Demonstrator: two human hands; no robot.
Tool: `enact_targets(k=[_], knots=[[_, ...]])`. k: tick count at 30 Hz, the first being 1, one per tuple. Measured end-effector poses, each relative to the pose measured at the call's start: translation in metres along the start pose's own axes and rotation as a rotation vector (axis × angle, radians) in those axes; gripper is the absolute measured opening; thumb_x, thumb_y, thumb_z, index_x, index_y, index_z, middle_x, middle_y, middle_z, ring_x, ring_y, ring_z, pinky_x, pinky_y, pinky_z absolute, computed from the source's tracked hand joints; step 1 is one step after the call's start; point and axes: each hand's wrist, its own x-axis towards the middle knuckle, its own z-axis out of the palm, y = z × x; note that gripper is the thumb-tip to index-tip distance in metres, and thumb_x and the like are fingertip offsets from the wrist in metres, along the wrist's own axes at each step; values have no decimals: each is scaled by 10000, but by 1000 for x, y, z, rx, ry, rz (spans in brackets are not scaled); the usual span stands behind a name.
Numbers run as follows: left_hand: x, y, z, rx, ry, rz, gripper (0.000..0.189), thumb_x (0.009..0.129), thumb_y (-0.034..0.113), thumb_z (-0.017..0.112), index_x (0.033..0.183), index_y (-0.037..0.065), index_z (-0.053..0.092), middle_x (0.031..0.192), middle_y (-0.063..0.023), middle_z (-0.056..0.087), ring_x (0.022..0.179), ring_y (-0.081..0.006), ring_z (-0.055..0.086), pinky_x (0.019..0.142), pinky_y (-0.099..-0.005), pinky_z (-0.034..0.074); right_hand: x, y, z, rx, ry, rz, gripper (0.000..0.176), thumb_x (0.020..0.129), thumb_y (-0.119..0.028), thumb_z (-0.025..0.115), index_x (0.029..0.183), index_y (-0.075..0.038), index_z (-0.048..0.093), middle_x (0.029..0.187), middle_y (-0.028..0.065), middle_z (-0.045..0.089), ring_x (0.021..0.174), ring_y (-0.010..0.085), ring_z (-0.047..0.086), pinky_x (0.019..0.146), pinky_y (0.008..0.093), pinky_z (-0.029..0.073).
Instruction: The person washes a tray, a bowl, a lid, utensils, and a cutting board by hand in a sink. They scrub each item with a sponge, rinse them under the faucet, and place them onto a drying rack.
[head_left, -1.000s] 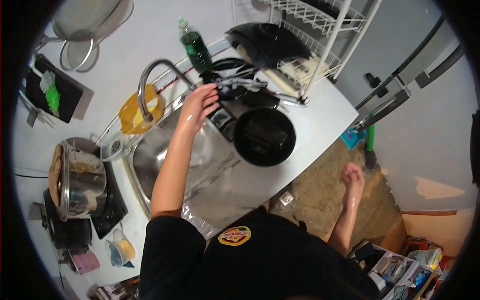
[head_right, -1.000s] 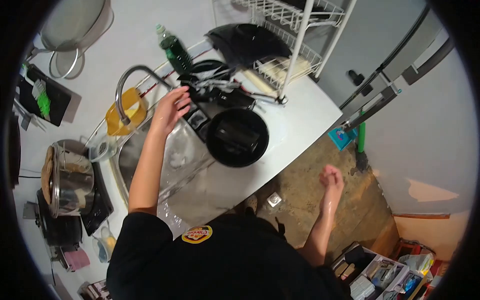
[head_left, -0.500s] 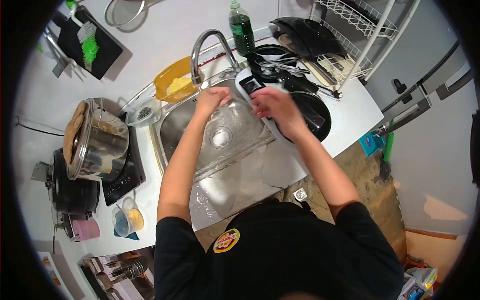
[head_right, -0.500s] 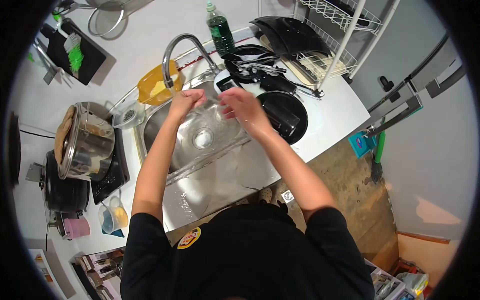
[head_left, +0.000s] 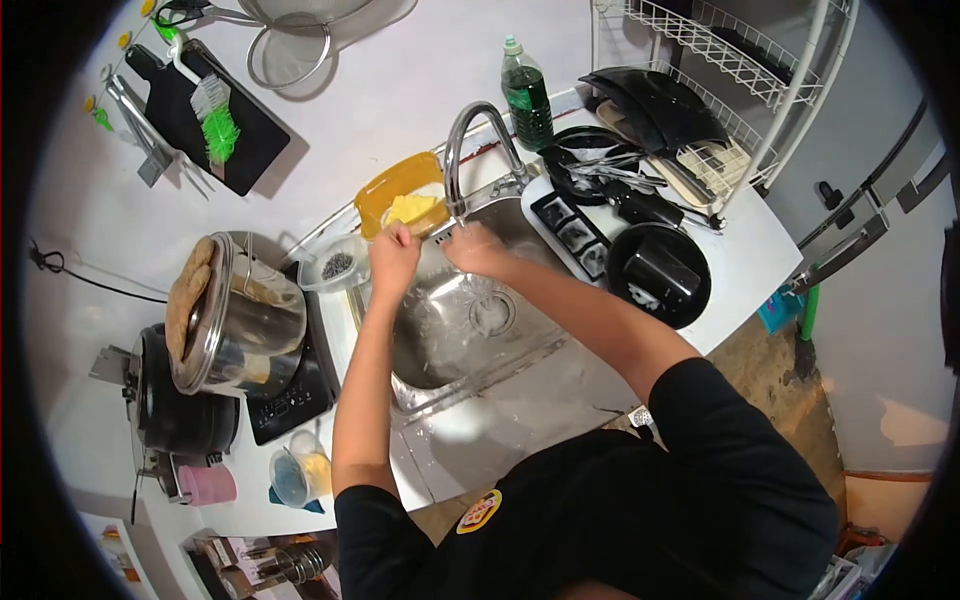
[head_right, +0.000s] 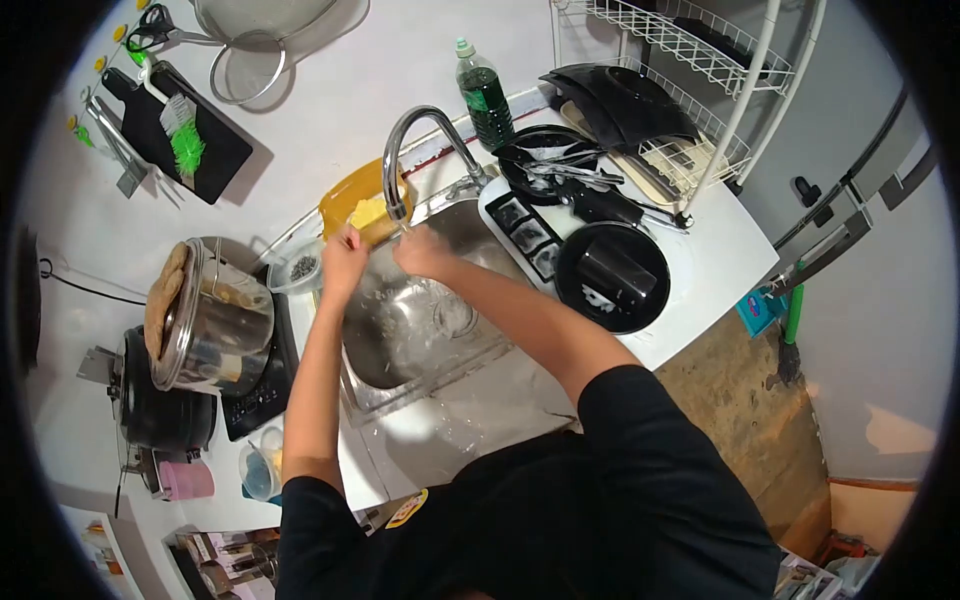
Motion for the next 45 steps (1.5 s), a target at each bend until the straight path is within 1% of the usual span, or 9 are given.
enact_targets(k=[5, 9, 12, 16, 20, 23, 29, 38, 45], knots=[[85, -42, 9, 117, -44, 160, 156, 664, 83, 616, 791, 23, 549, 748, -162, 594, 654, -314, 569, 614, -382, 455, 9, 13, -33, -596, 25, 232, 447, 834, -201, 423, 1176, 81, 483, 1288, 275, 389, 1217, 374, 366, 994, 456, 287], [131, -64, 39, 109, -405, -336, 296, 714, 203, 669, 917, 13, 569, 945, -193, 604, 857, -334, 599, 734, -445, 480, 3, 29, 3, -598, -160, 369, 484, 846, -166, 399, 1245, 107, 384, 1376, 252, 266, 1292, 395, 214, 1045, 468, 171], [140, -54, 51, 333, -685, -528, 362, 797, 317, 561, 940, -13, 524, 714, -139, 581, 596, -251, 588, 465, -429, 481, 2, 63, 37, -671, -141, 378, 524, 853, -167, 387, 1293, 104, 304, 1394, 243, 232, 1308, 375, 183, 1054, 467, 148], [152, -106, 91, 295, -694, -514, 395, 795, 350, 519, 849, -41, 530, 552, -126, 500, 441, -256, 503, 399, -414, 395, 6, 85, 51, -601, -46, 318, 535, 855, -178, 379, 1309, 88, 284, 1395, 207, 256, 1296, 365, 216, 1048, 469, 158], [149, -136, 97, 536, -403, -189, 360, 727, 271, 606, 885, -52, 603, 728, -149, 623, 712, -285, 608, 584, -424, 494, -10, 25, -12, -447, -295, 247, 590, 826, -274, 489, 1300, 43, 340, 1389, 203, 272, 1283, 373, 245, 1037, 475, 197], [161, -151, 89, 294, -101, -262, 244, 738, 191, 557, 847, -26, 584, 721, -107, 604, 643, -245, 586, 549, -373, 494, -45, -3, -52, -312, -159, 94, 598, 795, -305, 532, 1264, 34, 383, 1327, 239, 345, 1248, 401, 298, 1026, 477, 242], [129, -56, -16, -1344, -339, -649, 129, 793, 148, 534, 896, 72, 544, 800, -65, 589, 685, -169, 571, 550, -263, 501, -155, 12, -182, -237, 49, 270, 648, 651, -238, 710, 1188, 3, 441, 1149, 228, 478, 1130, 370, 416, 948, 427, 343], [-47, 3, 15, -1475, -574, -811, 260, 801, 159, 477, 1047, 82, 503, 1017, -78, 553, 910, -216, 553, 722, -363, 509, -245, 62, -198, -103, 235, 646, 712, 496, -148, 779, 1095, -43, 409, 950, 207, 567, 858, 358, 572, 773, 385, 456], [-67, 87, 40, -1540, -663, -409, 289, 810, 90, 386, 1060, -7, 495, 969, -67, 546, 858, -153, 534, 757, -261, 441, -205, 14, -199, 162, 239, 47, 619, 504, -118, 783, 1047, -39, 498, 970, 160, 572, 929, 308, 552, 815, 352, 437]])
